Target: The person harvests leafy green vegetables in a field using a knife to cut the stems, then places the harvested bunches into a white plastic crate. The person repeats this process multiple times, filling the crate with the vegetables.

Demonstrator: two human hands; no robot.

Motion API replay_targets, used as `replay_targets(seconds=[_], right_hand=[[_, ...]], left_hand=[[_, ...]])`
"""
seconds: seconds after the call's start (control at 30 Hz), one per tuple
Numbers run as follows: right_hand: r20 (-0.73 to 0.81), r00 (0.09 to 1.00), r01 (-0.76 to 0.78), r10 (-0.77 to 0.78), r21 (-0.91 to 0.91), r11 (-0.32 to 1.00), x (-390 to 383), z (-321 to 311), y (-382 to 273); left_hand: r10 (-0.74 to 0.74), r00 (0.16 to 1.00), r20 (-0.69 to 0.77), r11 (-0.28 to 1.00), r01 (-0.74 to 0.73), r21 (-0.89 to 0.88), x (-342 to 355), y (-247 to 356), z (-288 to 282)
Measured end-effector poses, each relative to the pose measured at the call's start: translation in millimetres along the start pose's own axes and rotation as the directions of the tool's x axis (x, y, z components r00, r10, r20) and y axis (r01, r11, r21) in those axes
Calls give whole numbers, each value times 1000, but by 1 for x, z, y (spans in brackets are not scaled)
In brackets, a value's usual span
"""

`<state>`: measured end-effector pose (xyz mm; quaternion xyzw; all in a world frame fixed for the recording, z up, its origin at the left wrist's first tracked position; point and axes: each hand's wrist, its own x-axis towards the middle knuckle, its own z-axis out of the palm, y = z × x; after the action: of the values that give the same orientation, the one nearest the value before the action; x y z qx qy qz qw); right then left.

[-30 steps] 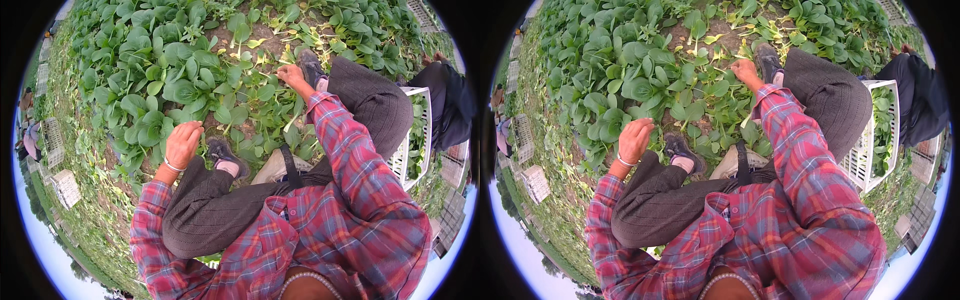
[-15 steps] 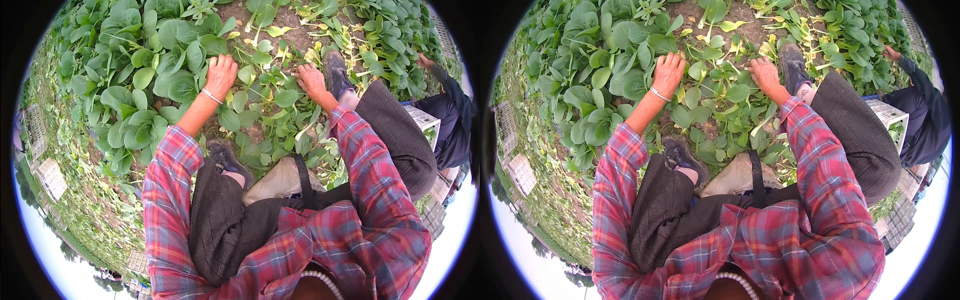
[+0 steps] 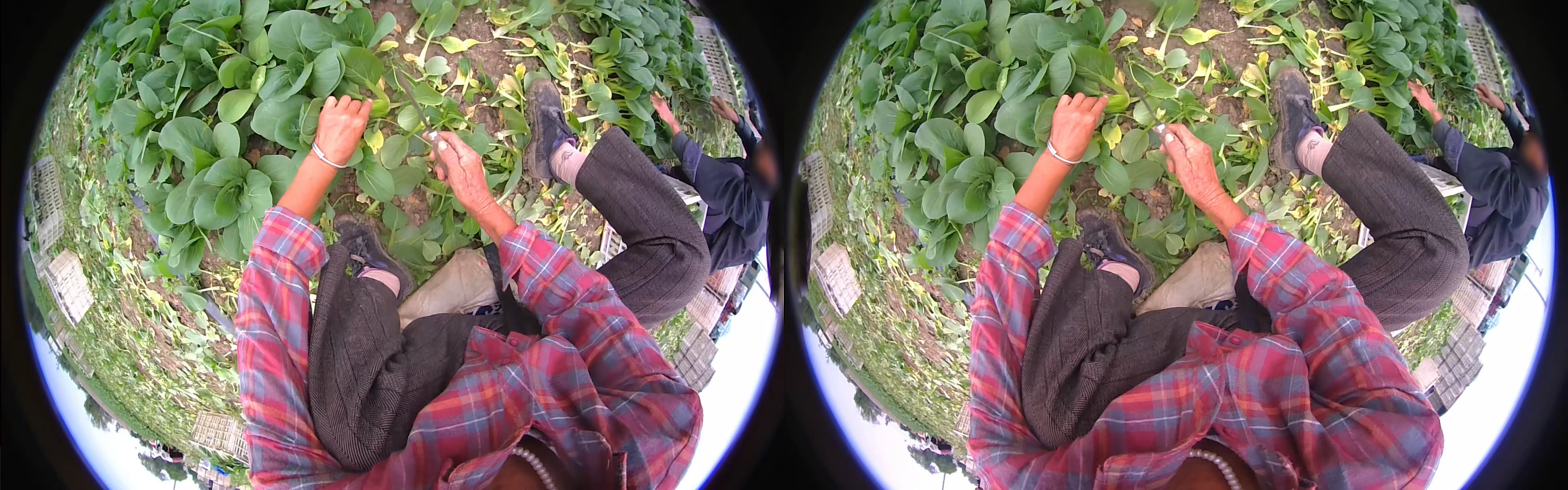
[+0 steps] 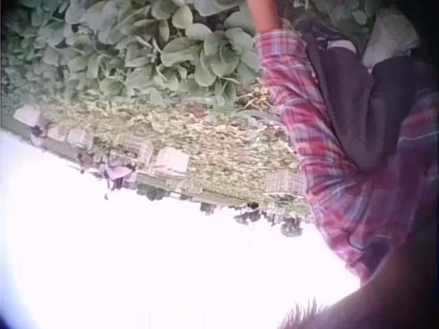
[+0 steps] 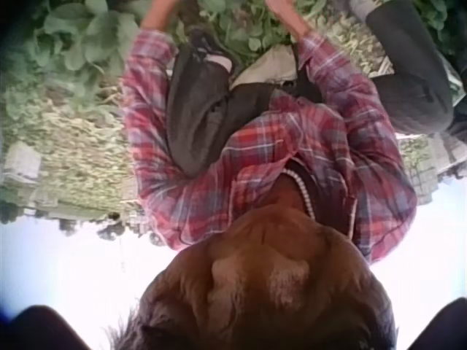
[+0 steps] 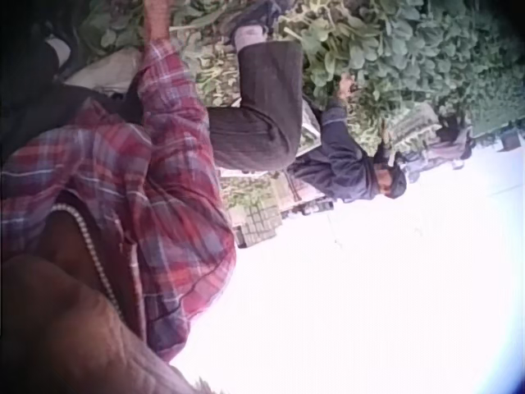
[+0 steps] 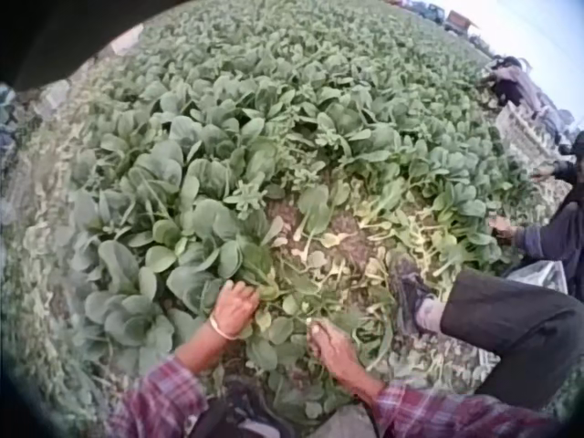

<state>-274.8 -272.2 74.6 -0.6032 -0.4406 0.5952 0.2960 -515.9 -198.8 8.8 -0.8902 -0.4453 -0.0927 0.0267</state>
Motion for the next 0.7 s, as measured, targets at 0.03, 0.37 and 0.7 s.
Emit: replay_targets(seconds=[0.03, 0.37, 0.7], right_hand=[[14, 996, -93, 92, 37, 995, 3, 12, 15], [-72, 937, -329, 342, 154, 932, 33, 42, 86], [-70, 929, -364, 364, 13, 931, 43, 36, 86]], left_hand=[[2, 1000, -5, 1000, -2, -9, 0, -2, 0], [-28, 1000, 13, 998, 29, -63, -2, -11, 1], [-36, 999, 29, 997, 38, -68, -1, -15, 3]])
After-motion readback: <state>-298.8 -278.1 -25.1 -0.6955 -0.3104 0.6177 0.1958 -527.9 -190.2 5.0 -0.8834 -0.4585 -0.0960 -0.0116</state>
